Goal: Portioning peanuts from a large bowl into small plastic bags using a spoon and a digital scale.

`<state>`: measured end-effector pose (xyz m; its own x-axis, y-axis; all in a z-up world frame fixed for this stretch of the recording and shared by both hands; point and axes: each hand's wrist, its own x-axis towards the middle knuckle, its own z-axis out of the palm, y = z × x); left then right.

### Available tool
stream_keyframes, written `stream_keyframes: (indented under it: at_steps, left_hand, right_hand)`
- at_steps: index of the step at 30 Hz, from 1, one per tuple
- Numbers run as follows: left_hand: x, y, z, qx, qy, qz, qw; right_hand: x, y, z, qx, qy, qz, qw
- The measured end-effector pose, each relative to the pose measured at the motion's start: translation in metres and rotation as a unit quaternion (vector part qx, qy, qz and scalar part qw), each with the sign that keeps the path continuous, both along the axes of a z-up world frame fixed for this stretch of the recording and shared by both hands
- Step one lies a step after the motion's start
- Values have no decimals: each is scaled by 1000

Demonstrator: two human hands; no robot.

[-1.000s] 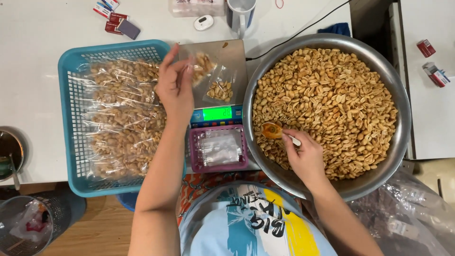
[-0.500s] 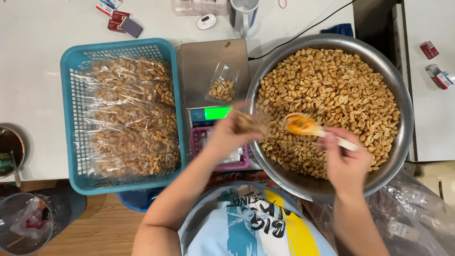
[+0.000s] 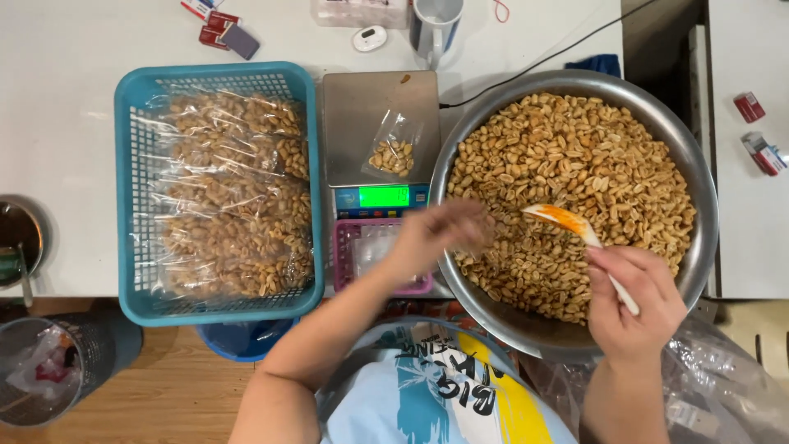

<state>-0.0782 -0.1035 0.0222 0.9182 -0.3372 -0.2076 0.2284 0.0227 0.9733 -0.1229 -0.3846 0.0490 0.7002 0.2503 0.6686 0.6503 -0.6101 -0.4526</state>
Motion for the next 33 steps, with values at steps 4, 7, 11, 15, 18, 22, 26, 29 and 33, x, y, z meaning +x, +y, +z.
stream_keyframes:
  at_steps: [4,7,11,15,18,22,26,29,33]
  left_hand:
    - [62,48,-31,108,-44,159,980]
    - [135,80,-124,309,-154,184,920]
    - [140,90,-126,365,-112,264,886]
    - [103,123,-96,241,-315,396,828]
    - [47,159,-56,257,-413,426,763]
    - [-54,187,-12,346,-368,413,758]
    - [-129,181,-63,379,-240,376,811]
    - [-153,173,-84,412,-116,329,842]
    - [-154,183,-93,553,-87,256,788]
  right_hand:
    - [-1,-2,-3,2,26,-15,1000]
    - [-1,-8,-20,6,37,12,999]
    - [-8,10,-8,-19,60,17,998]
    - [-8,5,-30,-6,90,13,996]
    - [-7,8,-31,-7,99,17,995]
    - [-6,18,-30,-11,95,6,995]
    - [-3,24,-35,-34,107,9,994]
    - [0,32,-34,-29,135,19,990]
    - [4,33,-33,-62,137,57,987]
